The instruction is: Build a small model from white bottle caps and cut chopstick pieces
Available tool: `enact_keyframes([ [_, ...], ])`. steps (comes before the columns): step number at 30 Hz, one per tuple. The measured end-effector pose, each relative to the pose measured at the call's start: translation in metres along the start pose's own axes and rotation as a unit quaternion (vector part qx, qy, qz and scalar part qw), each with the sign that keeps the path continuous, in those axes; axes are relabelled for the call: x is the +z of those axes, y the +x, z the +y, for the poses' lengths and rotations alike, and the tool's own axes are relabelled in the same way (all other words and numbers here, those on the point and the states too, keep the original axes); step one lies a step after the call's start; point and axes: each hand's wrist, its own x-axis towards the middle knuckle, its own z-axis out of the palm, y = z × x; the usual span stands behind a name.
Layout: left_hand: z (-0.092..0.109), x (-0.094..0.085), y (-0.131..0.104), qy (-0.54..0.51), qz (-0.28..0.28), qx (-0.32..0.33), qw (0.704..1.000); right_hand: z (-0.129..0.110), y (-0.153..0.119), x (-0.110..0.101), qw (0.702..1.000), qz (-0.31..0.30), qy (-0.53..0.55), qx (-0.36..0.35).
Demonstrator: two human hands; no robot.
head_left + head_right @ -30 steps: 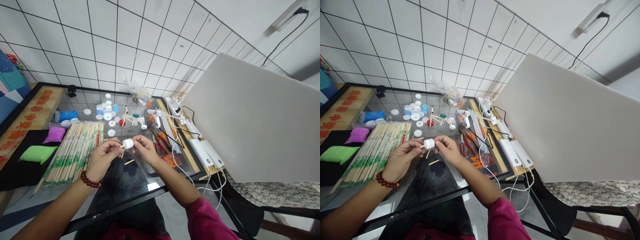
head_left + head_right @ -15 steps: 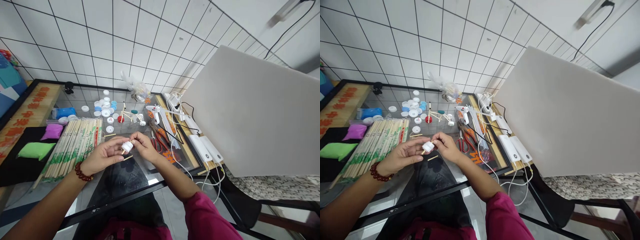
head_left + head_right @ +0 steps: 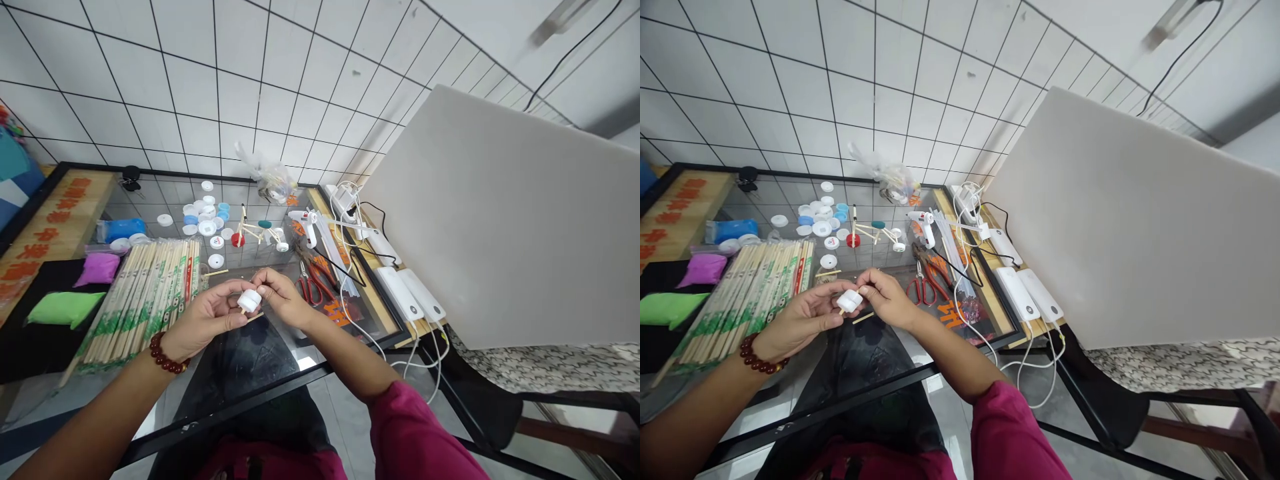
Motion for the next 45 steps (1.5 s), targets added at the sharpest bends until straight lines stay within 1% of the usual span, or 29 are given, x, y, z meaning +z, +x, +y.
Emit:
enact_keyframes([
  [3,-0.002,-0.001,0.001,0.022,0.013,0.016,1.0,0.0,0.0,0.0,1.0,-0.013,0.01,0.002],
  [6,-0.004,-0.002,0.001,0.034,0.02,0.028,0.999,0.0,-0.001,0.001,1.0,-0.011,0.007,0.008],
  [12,-0.005,-0.004,0.0,0.035,-0.001,0.04,0.999,-0.003,-0.002,0.002,1.0,-0.003,0.009,0.001],
  [14,-0.005,-0.004,0.0,0.031,-0.005,0.043,0.999,-0.002,-0.002,0.003,1.0,-0.007,0.022,-0.004],
  [16,-0.003,-0.003,0.0,0.026,0.003,0.033,0.999,-0.001,-0.002,0.004,0.999,0.005,0.051,0.005],
  [18,0.0,-0.001,-0.001,0.01,0.038,0.014,0.999,0.0,-0.002,0.005,0.995,0.04,0.085,0.023],
  [20,0.003,0.0,0.0,-0.021,0.099,-0.001,0.995,0.0,-0.003,0.006,0.992,0.073,0.097,0.028],
  [22,0.004,0.0,0.001,-0.053,0.153,-0.007,0.987,0.0,-0.003,0.007,0.993,0.075,0.086,0.013],
  [24,0.004,0.0,0.002,-0.067,0.175,-0.013,0.982,-0.001,-0.004,0.008,0.996,0.063,0.068,-0.009],
  [27,0.002,0.0,0.003,-0.057,0.176,-0.022,0.982,-0.001,-0.003,0.009,0.995,0.077,0.054,-0.014],
  [30,-0.001,-0.001,0.004,-0.009,0.196,-0.015,0.98,0.001,-0.001,0.007,0.994,0.102,0.02,-0.013],
  [34,-0.008,-0.001,0.003,0.082,0.258,0.032,0.962,0.002,0.001,0.007,0.988,0.144,-0.059,-0.019],
  [36,-0.012,-0.001,0.002,0.144,0.253,0.059,0.955,0.002,0.0,0.008,0.985,0.159,-0.061,-0.007],
  [38,-0.016,-0.002,0.0,0.219,0.218,0.09,0.947,0.001,-0.002,0.01,0.984,0.164,-0.071,-0.013],
  [40,-0.018,-0.003,-0.002,0.303,0.199,0.126,0.923,-0.001,-0.004,0.012,0.982,0.159,-0.09,-0.039],
  [43,-0.018,-0.005,-0.003,0.405,0.212,0.171,0.873,-0.005,-0.005,0.011,0.98,0.139,-0.123,-0.074],
  [45,-0.015,-0.005,-0.004,0.444,0.207,0.187,0.852,-0.009,-0.006,0.009,0.977,0.131,-0.142,-0.091],
])
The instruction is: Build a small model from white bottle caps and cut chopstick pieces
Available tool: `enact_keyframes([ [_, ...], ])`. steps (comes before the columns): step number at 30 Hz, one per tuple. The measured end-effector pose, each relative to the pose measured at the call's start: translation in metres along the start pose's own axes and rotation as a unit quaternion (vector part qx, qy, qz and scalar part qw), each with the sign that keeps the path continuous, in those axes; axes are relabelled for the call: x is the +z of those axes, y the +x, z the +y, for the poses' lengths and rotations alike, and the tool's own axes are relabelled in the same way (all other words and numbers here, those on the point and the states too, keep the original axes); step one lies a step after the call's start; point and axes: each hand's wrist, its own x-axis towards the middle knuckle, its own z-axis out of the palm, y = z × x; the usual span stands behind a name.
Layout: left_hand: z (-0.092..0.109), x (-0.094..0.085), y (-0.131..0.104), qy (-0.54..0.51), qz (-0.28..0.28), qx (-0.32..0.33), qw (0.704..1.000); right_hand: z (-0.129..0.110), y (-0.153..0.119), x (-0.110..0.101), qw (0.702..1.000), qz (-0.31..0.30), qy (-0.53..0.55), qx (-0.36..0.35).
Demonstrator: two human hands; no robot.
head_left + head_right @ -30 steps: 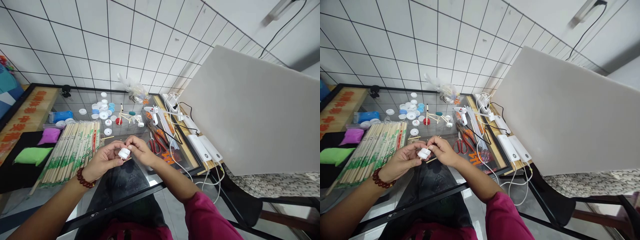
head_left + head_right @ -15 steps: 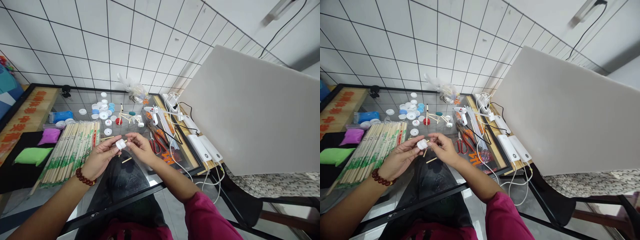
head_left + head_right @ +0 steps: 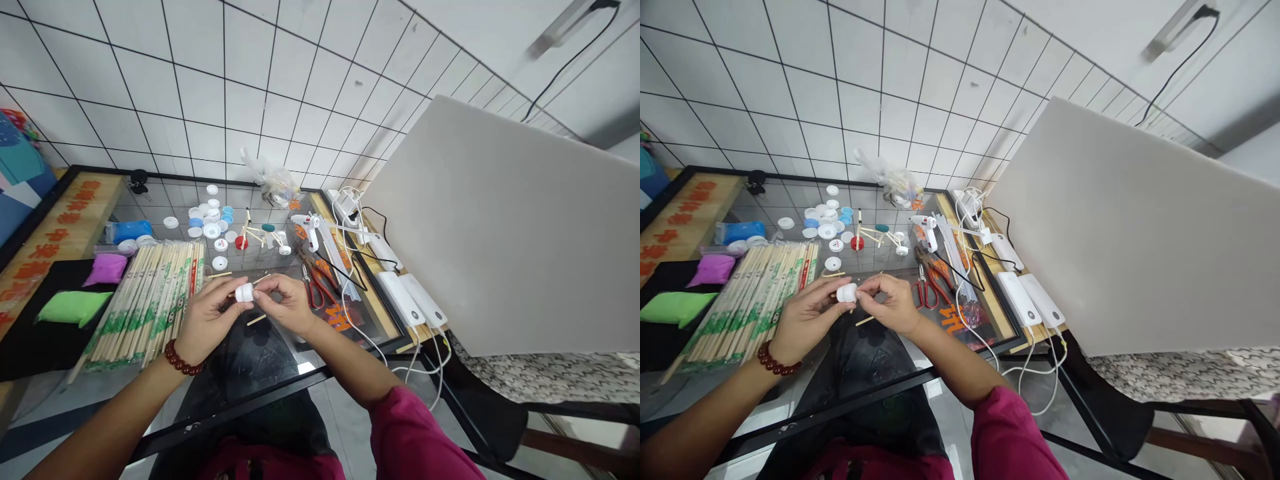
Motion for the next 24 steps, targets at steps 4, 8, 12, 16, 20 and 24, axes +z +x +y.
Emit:
enact_keyframes([
  [4,0.011,-0.004,0.003,0.044,-0.028,0.046,0.998,-0.001,0.004,-0.008,0.997,-0.042,-0.014,-0.063],
  [8,0.019,-0.006,0.005,0.05,-0.026,0.063,0.996,0.006,0.004,-0.01,0.984,-0.086,-0.05,-0.15],
  [12,0.017,-0.005,0.004,0.04,-0.034,0.066,0.996,0.012,0.001,-0.011,0.971,-0.08,-0.101,-0.2],
  [16,0.015,-0.004,0.003,0.038,-0.05,0.068,0.996,0.011,0.002,-0.015,0.964,-0.069,-0.132,-0.221],
  [20,0.015,-0.003,0.001,0.041,-0.069,0.087,0.993,0.01,0.002,-0.015,0.948,-0.051,-0.159,-0.27],
  [24,0.014,-0.002,-0.002,0.048,-0.051,0.072,0.995,0.012,-0.002,-0.012,0.959,-0.047,-0.159,-0.228],
])
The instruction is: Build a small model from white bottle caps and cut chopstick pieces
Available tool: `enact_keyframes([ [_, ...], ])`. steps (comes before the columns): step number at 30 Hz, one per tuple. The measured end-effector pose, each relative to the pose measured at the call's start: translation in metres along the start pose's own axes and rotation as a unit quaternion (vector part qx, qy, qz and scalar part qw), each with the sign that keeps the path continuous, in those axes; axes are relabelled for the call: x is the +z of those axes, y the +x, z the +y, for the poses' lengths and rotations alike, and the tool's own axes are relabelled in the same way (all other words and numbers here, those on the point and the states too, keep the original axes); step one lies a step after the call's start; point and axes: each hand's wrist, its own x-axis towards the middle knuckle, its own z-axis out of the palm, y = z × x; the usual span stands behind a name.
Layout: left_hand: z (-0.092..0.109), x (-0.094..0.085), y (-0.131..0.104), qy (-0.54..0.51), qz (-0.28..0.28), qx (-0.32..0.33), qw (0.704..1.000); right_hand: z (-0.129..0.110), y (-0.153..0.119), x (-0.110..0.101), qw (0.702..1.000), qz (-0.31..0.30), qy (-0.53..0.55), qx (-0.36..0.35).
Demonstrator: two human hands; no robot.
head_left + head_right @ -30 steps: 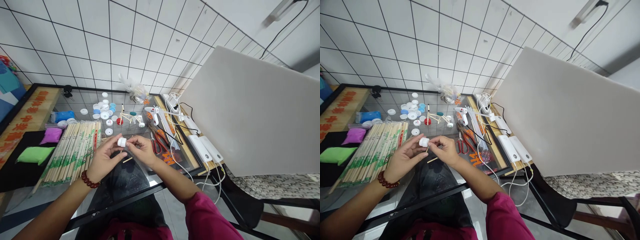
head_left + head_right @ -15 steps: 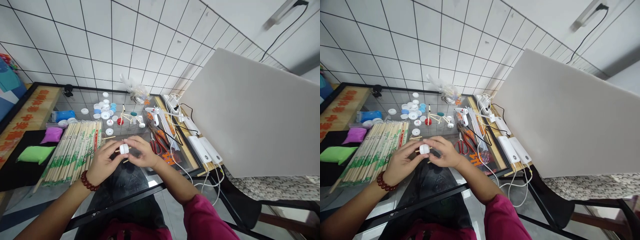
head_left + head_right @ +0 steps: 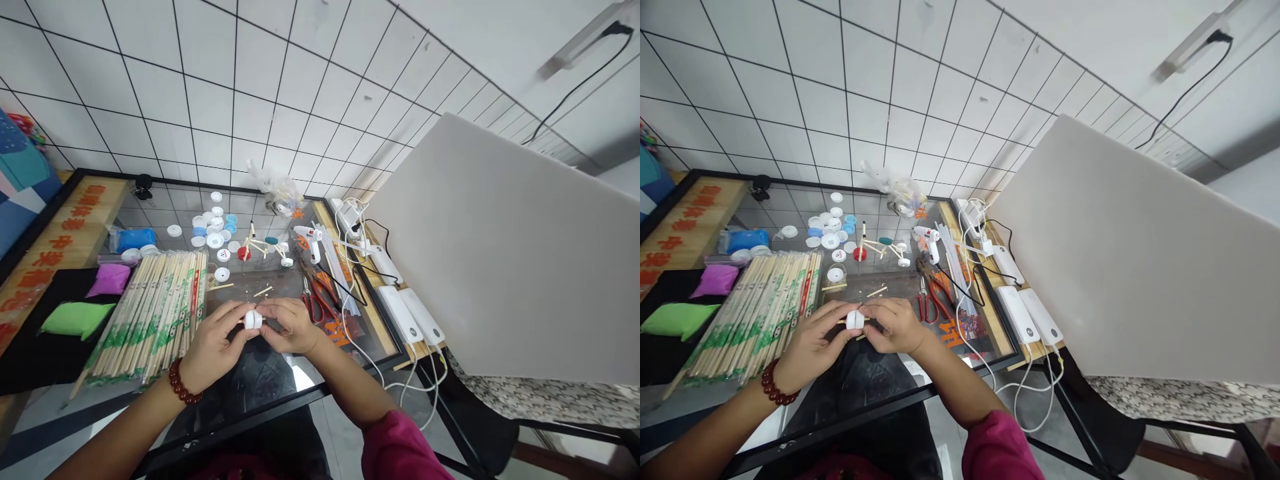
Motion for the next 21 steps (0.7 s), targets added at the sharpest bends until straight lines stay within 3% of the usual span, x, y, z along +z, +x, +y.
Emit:
enact_keyframes([
  [6,-0.001,0.002,-0.002,-0.005,0.01,-0.012,1.0,0.0,-0.005,0.004,0.997,-0.039,0.022,0.057],
  [12,-0.004,0.002,-0.001,-0.023,0.007,0.013,1.0,0.001,-0.002,0.0,1.0,0.001,-0.014,0.014],
  [16,0.0,-0.001,0.003,-0.075,-0.004,-0.034,0.997,0.002,0.001,-0.007,0.998,-0.012,-0.031,-0.049],
  [21,0.007,-0.001,0.005,-0.162,-0.014,-0.1,0.982,-0.002,0.003,-0.012,0.998,-0.027,-0.051,-0.036],
])
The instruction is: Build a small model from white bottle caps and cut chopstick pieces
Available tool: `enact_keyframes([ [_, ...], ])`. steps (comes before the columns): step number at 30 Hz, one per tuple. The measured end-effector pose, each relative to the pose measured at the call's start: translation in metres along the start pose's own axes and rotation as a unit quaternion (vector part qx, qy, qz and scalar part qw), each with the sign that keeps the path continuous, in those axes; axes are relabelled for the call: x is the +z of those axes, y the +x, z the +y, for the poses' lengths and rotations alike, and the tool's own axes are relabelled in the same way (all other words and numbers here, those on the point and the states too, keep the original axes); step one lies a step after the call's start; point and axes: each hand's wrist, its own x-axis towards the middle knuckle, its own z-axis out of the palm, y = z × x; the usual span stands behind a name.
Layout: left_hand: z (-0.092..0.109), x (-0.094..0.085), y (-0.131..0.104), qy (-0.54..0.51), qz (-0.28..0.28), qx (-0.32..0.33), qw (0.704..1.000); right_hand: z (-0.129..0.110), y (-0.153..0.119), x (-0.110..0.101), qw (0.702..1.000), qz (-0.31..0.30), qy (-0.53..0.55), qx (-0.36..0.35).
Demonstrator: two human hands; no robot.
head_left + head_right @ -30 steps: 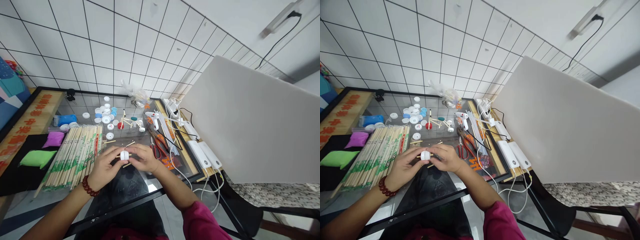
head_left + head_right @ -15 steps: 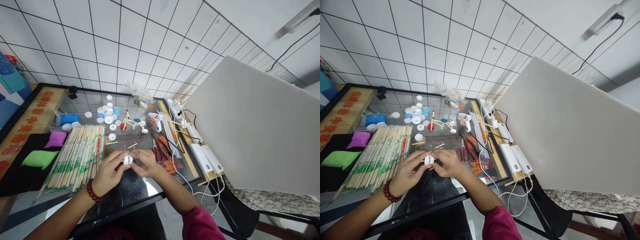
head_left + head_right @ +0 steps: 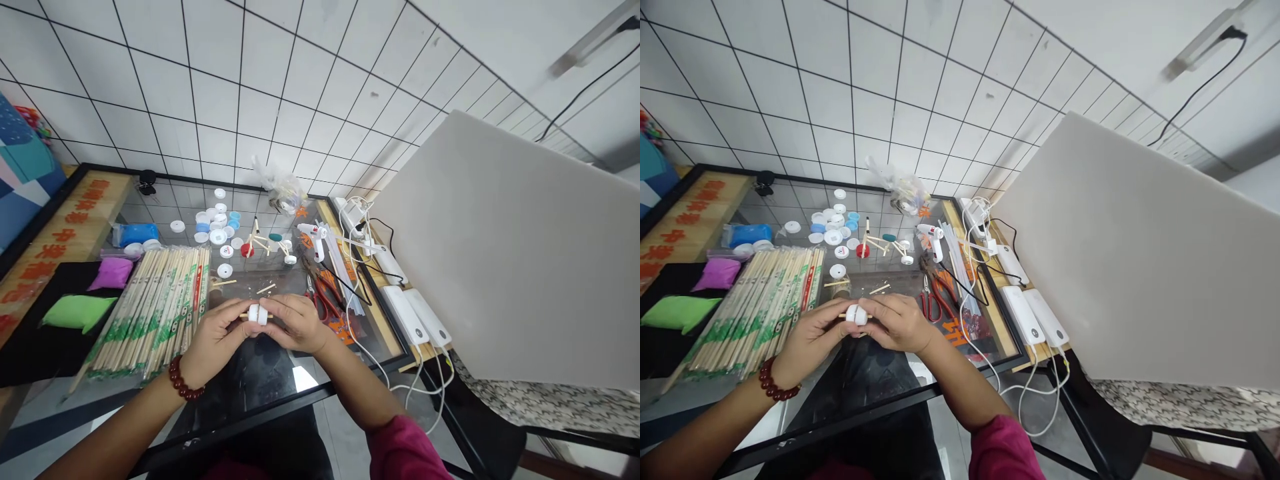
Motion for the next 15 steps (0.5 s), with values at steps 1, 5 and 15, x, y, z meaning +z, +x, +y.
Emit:
enact_keyframes([
  [1,0.0,0.001,0.0,-0.017,0.004,-0.016,1.0,-0.001,0.001,-0.001,1.0,-0.013,-0.001,0.011],
  [5,-0.001,0.002,0.0,-0.084,0.025,-0.072,0.994,-0.008,0.005,-0.004,0.998,-0.046,0.007,0.049],
  [15,0.001,-0.009,0.005,-0.054,-0.034,-0.044,0.997,-0.012,0.003,0.006,0.999,0.024,-0.009,0.035],
])
